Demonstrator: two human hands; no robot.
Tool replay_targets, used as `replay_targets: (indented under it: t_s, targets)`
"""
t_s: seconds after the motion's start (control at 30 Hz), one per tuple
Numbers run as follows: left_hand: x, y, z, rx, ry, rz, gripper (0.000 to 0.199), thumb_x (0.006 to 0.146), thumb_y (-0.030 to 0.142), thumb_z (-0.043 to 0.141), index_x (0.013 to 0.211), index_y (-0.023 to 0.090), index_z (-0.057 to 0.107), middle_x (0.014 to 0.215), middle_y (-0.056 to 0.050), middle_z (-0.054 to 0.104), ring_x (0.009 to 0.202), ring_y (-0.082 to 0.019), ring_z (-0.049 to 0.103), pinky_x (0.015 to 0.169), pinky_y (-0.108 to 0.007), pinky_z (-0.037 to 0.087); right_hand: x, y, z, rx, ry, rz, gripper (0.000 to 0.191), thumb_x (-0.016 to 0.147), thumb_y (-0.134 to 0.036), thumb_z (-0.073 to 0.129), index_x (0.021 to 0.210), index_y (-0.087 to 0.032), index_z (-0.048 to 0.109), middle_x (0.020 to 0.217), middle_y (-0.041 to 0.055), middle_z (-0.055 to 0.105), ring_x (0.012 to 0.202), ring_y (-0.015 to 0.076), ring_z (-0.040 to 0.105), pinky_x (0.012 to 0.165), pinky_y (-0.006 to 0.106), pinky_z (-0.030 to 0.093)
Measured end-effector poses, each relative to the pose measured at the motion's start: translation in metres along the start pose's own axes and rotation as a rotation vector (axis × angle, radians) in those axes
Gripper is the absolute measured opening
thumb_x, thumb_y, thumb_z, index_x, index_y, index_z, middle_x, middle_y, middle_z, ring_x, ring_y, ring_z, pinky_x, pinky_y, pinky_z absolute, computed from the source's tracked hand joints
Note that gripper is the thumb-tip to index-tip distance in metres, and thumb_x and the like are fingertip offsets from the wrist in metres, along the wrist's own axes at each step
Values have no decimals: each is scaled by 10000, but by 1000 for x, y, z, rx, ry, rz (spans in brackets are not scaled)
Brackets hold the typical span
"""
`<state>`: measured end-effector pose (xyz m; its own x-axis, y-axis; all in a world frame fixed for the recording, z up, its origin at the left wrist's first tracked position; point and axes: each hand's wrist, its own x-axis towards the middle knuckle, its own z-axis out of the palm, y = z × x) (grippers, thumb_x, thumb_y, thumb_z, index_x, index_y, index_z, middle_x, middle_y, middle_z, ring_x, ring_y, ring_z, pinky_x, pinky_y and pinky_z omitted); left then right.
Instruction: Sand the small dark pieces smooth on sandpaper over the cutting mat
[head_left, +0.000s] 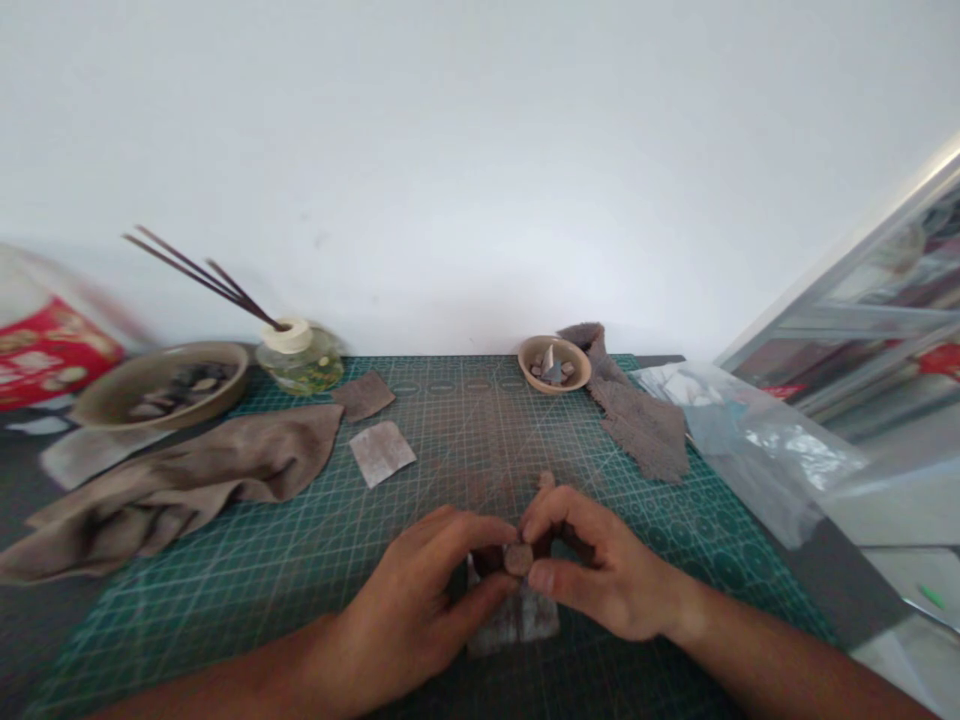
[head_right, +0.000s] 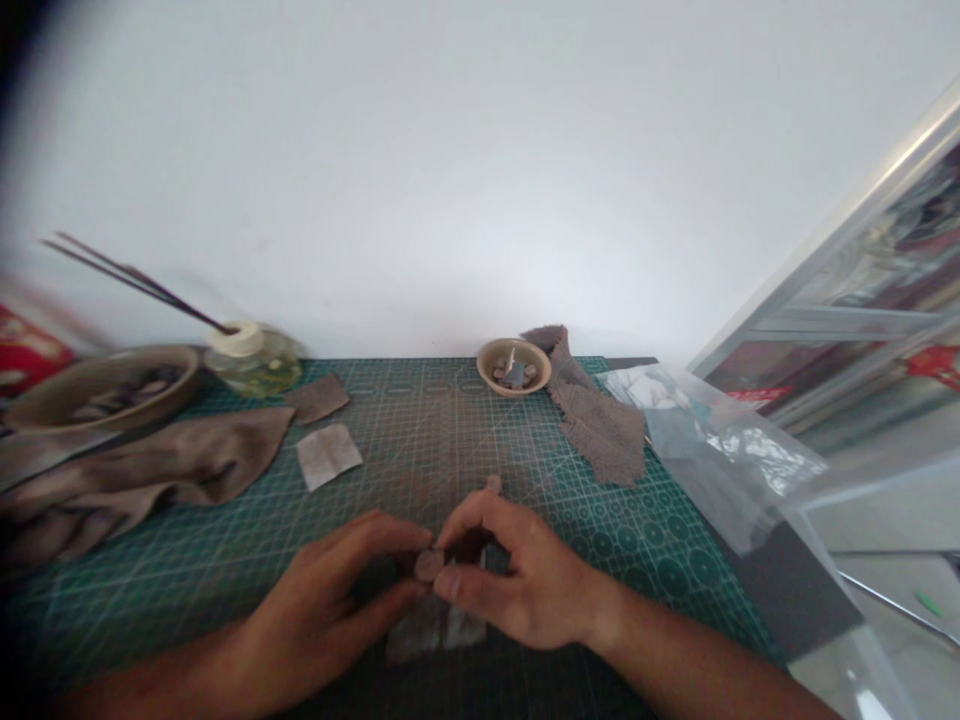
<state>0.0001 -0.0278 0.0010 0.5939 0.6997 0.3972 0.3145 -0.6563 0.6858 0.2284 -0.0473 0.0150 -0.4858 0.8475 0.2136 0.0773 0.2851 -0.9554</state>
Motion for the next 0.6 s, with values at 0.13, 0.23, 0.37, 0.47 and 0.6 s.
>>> replay_targets:
  t_s: [0.13,0.23,0.37,0.47,0.6]
  targets:
    - [1,1,0,10,-9,26,270,874,151,664,1079,292,561,911,91,696,808,-92,654,712,-191,481,0,0,-1,-6,-16,49,165,917,-298,667,1022,-213,571,897,5,587,813,142,549,744,282,457]
    - [2,3,0,11,-12,47,216,885,176,668,1043,277,559,875,89,691,775,-94,641,694,-196,468,0,-1,0,21,-55,66,198,901,-304,684,1015,-203,558,890,4,593,785,135,551,713,266,461]
    - [1,5,0,1,-9,55,206,877,166,676,1015,271,565,870,86,695,774,-97,642,701,-199,467,-1,-1,1,19,-55,77,205,892,-301,691,1017,-201,563,890,7,603,788,136,558,711,268,472]
    - [1,4,0,-2,0,57,202,875,158,668,1010,270,568,870,81,695,779,-102,642,704,-202,467,0,-2,1,-6,-55,55,186,891,-279,679,1018,-202,567,887,8,601,794,140,560,714,272,472]
    - [1,-1,2,7,-9,20,197,884,176,648,1041,273,579,881,66,688,789,-111,646,709,-213,474,0,-4,-2,-33,-46,26,168,904,-266,649,1033,-210,557,895,10,600,799,143,557,722,279,469]
